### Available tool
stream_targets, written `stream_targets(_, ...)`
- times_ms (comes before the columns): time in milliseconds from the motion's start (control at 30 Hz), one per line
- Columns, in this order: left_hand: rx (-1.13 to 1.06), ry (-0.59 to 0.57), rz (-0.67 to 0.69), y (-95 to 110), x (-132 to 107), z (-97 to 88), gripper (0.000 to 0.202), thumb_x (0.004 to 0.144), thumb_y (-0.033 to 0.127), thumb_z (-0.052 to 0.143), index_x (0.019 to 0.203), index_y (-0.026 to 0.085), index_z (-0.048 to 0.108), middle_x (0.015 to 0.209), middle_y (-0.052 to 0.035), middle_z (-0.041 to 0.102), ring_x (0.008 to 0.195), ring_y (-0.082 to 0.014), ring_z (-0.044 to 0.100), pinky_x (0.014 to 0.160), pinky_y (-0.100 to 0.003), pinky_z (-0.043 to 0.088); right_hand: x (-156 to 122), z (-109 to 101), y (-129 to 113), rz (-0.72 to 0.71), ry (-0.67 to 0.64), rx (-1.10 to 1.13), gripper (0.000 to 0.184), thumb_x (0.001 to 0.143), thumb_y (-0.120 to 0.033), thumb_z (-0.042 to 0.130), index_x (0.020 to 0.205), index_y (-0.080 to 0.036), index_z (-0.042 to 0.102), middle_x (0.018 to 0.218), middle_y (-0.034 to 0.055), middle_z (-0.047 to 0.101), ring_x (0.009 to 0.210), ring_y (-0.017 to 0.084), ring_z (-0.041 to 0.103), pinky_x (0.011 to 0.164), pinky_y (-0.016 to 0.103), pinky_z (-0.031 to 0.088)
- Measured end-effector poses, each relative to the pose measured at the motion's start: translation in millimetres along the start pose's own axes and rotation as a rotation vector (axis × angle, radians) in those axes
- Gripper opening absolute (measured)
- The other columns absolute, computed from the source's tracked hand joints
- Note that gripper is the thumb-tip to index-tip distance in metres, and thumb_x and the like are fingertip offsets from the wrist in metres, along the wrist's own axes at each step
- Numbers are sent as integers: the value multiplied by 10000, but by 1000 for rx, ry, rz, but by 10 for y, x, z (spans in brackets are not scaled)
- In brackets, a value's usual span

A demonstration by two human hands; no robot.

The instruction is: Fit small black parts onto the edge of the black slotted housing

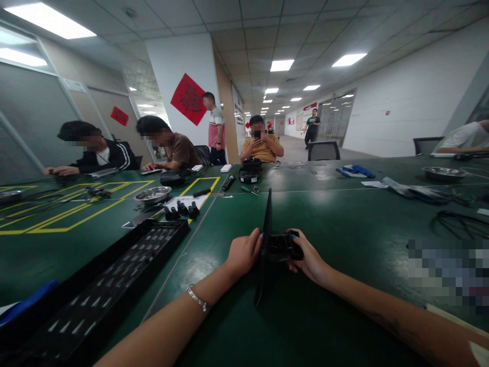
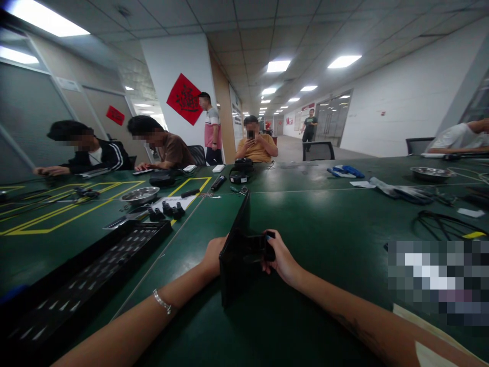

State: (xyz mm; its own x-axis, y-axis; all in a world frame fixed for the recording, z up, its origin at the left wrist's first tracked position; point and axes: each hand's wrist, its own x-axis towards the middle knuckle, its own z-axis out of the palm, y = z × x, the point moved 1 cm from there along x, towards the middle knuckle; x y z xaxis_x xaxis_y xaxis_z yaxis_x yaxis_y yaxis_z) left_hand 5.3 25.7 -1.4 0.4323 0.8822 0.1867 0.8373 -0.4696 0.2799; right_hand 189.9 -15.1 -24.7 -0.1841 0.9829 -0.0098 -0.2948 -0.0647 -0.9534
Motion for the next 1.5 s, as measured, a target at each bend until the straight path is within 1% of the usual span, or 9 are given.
stream_targets(167,75,-40,8,19,2,-30,287,890,314,360,975,149,579,818,-105,658,753,-213,614,690,-293,416,-36,-5,-44,46,-45,-20,336,800,-408,369,1079,-223,339,588,-33,543,337,105,470,290,161,255)
stream_targets(367,41,-32,0,68,-27,-94,336,910,294,303,938,137,599,828,-114,659,743,-211,616,681,-293,416,-47,-16,-68,70,-44,-37,424,780,-418,376,1147,-206,370,605,-28,545,285,64,383,270,155,176)
stream_targets(567,-112,3,-88,102,-48,-123,375,900,350,316,815,169,632,766,-72,656,720,-194,598,624,-249,380,-17,-39,-28,92,-32,-50,501,774,-425,384,1229,-223,338,604,-29,550,282,77,419,255,153,202)
stream_targets(733,-273,47,-15,104,-57,-86,486,914,369,220,693,156,596,680,-53,624,639,-171,563,572,-232,355,-22,-42,-8,80,-37,-79,550,811,-443,370,1306,-223,279,562,-31,548,310,95,465,265,156,269)
stream_targets(900,-242,54,107,85,-71,-35,514,914,383,163,692,163,571,629,-31,571,598,-155,530,580,-227,344,-44,0,-31,34,-3,-82,560,780,-474,410,1255,-187,337,561,-26,562,298,80,448,265,157,301)
stream_targets(1133,-197,35,151,71,-84,-38,484,910,372,155,732,166,555,689,-47,593,649,-171,551,611,-240,355,-33,24,-43,37,3,-74,515,749,-461,423,1184,-190,367,546,-30,567,290,85,446,255,161,303)
stream_targets(1233,-170,20,126,67,-81,-28,442,904,355,191,761,169,565,722,-58,610,684,-181,569,638,-243,370,-31,18,-42,34,20,-97,477,728,-471,431,1111,-191,381,526,-39,552,283,87,439,247,161,293)
stream_targets(1333,-161,3,81,72,-72,-15,400,898,347,245,771,166,579,718,-63,619,682,-183,578,630,-244,374,-31,-15,-24,-3,50,-139,418,753,-468,411,1067,-192,392,487,-56,520,274,85,428,247,149,266)
stream_targets(1500,-269,40,3,81,-58,6,389,881,361,320,713,156,604,693,-49,626,666,-179,571,609,-244,374,-22,-69,19,-65,53,-148,391,788,-475,402,1068,-202,415,570,-44,537,306,76,439,253,152,277)
